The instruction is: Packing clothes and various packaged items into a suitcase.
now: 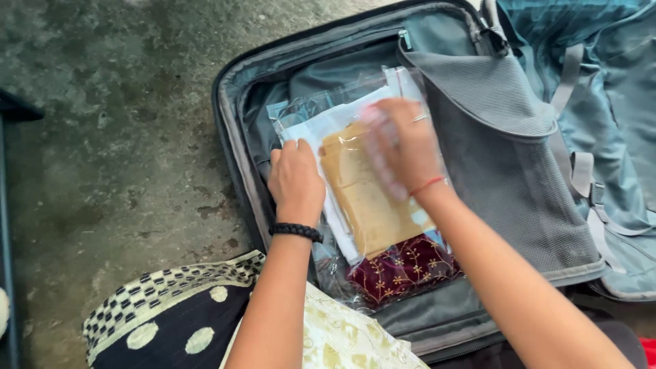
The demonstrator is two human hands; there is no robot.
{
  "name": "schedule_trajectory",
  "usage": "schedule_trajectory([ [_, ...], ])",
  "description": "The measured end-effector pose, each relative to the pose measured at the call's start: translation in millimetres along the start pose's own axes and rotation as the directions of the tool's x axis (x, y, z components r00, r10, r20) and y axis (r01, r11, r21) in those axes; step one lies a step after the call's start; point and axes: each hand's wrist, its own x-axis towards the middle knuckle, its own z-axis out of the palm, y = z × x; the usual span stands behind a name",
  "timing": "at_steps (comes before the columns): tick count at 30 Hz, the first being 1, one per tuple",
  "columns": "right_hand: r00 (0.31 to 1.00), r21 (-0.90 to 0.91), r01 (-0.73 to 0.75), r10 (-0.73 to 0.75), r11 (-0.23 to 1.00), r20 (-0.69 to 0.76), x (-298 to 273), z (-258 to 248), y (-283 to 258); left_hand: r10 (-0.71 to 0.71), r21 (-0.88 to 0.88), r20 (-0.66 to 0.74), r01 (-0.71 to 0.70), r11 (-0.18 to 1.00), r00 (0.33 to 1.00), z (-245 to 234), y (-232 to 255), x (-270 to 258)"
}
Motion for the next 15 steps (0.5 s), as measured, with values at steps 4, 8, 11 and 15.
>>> schedule_trajectory([
  [4,0.973,-0.019,0.207,-0.204,0.978,0.11,-0.4,30.4,-44.5,-0.015,0.175,0.035,0.008,0.984,0.999,28.8,-13.9,8.4],
  [8,0.929,-0.218,0.312,-0.248,0.925,0.276,-7.4,52.7,-48.6,0.075,0.264,-0.1,-0.046,0.963,0.992,37.8,-26.1,8.7],
  [11,0.853,-0.218,0.405,-0.282,0.888,0.439,-26.1,46.0,-48.8,0.052,0.271,-0.053,-0.036,0.962,0.997,45.8,-28.3,8.6],
  [15,0.746,-0.118,0.528,-0.394,0.841,0.537,-63.0,30.2,-69.5,-0.078,0.3,0.173,0.023,0.954,0.982,6.3,-7.1,2.7],
])
